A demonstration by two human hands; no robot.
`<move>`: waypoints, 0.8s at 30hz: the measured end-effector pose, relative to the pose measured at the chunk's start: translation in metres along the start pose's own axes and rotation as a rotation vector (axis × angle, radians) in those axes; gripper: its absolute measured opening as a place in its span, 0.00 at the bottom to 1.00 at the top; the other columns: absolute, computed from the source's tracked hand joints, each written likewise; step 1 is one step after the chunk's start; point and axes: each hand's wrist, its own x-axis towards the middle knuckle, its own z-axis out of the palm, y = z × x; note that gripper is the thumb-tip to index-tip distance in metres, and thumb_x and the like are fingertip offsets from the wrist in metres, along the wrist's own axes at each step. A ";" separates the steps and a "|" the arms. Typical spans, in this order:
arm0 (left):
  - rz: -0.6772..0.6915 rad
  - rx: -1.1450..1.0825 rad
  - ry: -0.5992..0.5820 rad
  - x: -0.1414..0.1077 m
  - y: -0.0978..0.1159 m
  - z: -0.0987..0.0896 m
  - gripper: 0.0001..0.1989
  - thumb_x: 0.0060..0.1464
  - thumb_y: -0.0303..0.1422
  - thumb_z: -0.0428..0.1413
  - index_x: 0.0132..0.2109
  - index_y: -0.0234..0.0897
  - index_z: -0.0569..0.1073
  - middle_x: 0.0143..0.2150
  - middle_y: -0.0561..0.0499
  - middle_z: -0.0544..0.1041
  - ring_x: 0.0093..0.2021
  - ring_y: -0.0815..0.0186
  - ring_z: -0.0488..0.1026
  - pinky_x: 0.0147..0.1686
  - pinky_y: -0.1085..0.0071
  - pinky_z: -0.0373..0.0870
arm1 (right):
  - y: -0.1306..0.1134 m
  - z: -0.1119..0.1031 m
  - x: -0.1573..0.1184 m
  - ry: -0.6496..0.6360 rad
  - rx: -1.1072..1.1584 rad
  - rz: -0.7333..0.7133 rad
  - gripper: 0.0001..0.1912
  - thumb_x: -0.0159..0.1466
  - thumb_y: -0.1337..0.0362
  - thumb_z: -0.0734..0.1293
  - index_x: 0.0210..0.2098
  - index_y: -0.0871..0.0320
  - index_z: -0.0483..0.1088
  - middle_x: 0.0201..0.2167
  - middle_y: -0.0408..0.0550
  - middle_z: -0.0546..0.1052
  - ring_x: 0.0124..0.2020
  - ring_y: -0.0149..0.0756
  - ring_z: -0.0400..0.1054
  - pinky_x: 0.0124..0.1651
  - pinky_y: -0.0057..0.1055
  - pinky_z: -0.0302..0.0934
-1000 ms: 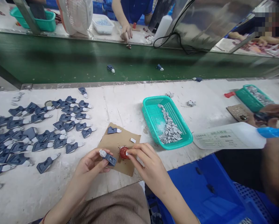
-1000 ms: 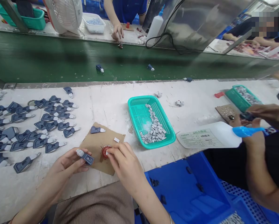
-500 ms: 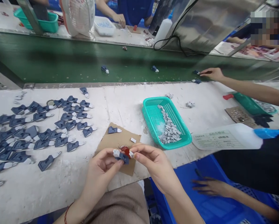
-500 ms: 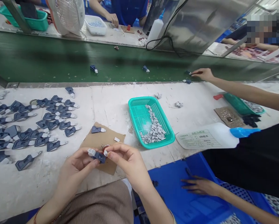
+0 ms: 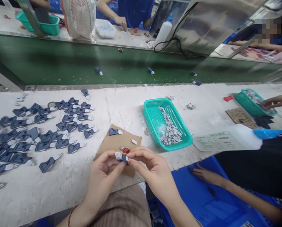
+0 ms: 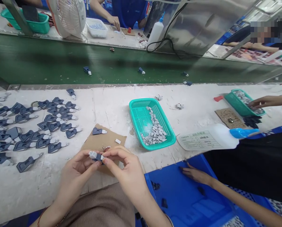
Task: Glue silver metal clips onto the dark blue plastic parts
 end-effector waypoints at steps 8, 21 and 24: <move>0.016 0.009 0.004 -0.001 0.001 0.001 0.14 0.53 0.34 0.63 0.47 0.38 0.79 0.49 0.45 0.82 0.51 0.56 0.79 0.54 0.63 0.74 | 0.003 -0.004 0.004 -0.021 0.234 0.125 0.04 0.55 0.60 0.75 0.29 0.53 0.80 0.36 0.47 0.81 0.43 0.39 0.76 0.48 0.36 0.72; 0.055 0.225 0.196 0.002 0.005 -0.019 0.21 0.52 0.42 0.63 0.51 0.41 0.73 0.48 0.46 0.82 0.54 0.55 0.75 0.53 0.64 0.72 | 0.002 -0.040 0.008 0.129 -0.104 -0.071 0.08 0.63 0.59 0.68 0.36 0.55 0.79 0.35 0.49 0.82 0.38 0.40 0.77 0.44 0.36 0.72; 0.165 0.435 0.296 0.001 0.005 -0.044 0.16 0.53 0.41 0.62 0.47 0.42 0.72 0.47 0.46 0.82 0.50 0.56 0.76 0.49 0.66 0.71 | 0.013 -0.089 0.029 0.361 -0.535 -0.144 0.11 0.65 0.60 0.64 0.40 0.55 0.78 0.40 0.51 0.82 0.40 0.42 0.76 0.44 0.39 0.70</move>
